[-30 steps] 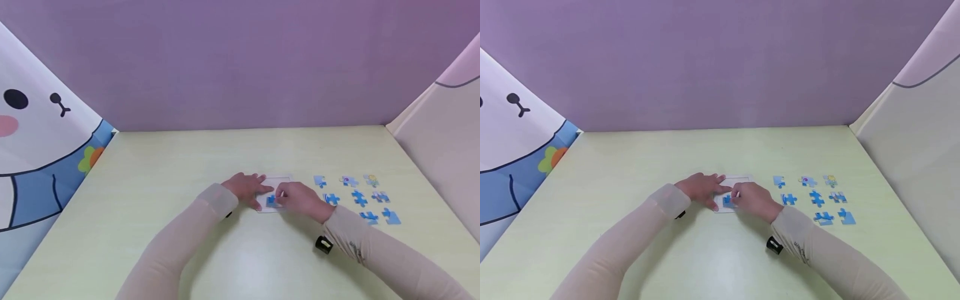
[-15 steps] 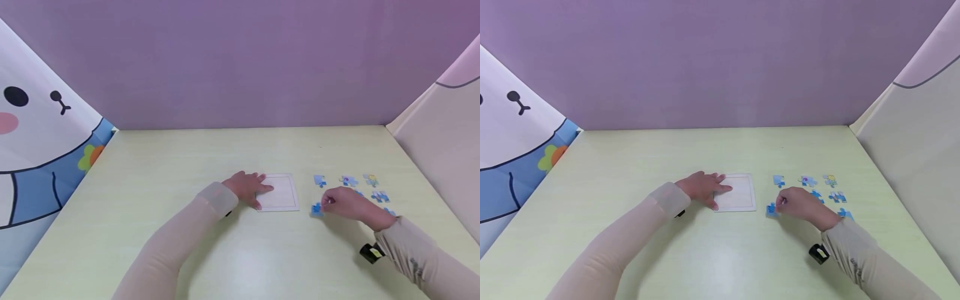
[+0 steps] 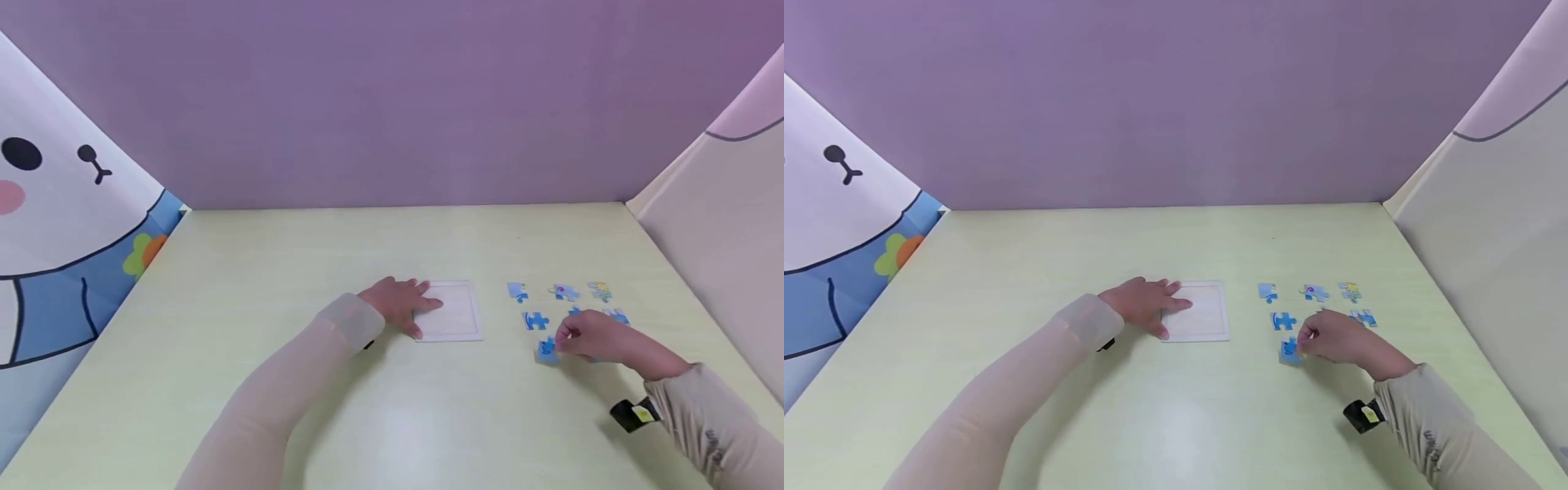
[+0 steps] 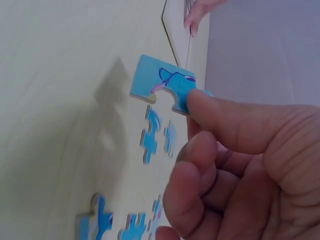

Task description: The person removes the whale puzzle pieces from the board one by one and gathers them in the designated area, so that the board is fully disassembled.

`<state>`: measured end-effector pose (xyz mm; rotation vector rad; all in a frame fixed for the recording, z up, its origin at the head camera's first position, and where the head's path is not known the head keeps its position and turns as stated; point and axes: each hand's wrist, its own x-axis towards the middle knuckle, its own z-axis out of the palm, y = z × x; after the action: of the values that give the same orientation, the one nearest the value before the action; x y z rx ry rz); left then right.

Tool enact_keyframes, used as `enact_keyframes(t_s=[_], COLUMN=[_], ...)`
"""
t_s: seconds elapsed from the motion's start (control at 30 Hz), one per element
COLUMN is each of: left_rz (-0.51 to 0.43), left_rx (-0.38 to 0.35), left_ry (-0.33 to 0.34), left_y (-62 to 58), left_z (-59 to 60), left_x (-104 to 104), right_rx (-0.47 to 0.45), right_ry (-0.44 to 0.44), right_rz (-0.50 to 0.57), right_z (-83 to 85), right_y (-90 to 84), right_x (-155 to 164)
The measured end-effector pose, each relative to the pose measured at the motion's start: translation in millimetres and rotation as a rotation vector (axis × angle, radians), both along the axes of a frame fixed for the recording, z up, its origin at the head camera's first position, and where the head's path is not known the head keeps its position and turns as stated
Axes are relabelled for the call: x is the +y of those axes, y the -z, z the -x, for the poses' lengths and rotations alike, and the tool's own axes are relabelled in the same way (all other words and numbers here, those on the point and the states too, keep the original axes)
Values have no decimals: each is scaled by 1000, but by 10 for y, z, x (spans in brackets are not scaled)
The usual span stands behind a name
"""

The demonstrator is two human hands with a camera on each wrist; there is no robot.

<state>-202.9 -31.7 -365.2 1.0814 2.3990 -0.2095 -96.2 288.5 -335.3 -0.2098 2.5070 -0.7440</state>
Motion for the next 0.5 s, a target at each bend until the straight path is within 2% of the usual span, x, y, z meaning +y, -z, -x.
enact_keyframes(t_s=[0.07,0.2,0.3,0.5], left_rz=[5,-6,-20,-14], left_rx=[-2,-21,-24,-17], left_ry=[-1,-4,-1,-7], left_y=[-20,13,40,8], left_z=[3,7,7,3], left_x=[0,-5,-5,7], right_rx=[-15,-26,-14,34], right_ry=[12,14,4,-35], right_rz=[8,0,-16,-70], right_z=[1,-2,12,130], right_y=[11,58,110,193], right_x=[46,117,148,178])
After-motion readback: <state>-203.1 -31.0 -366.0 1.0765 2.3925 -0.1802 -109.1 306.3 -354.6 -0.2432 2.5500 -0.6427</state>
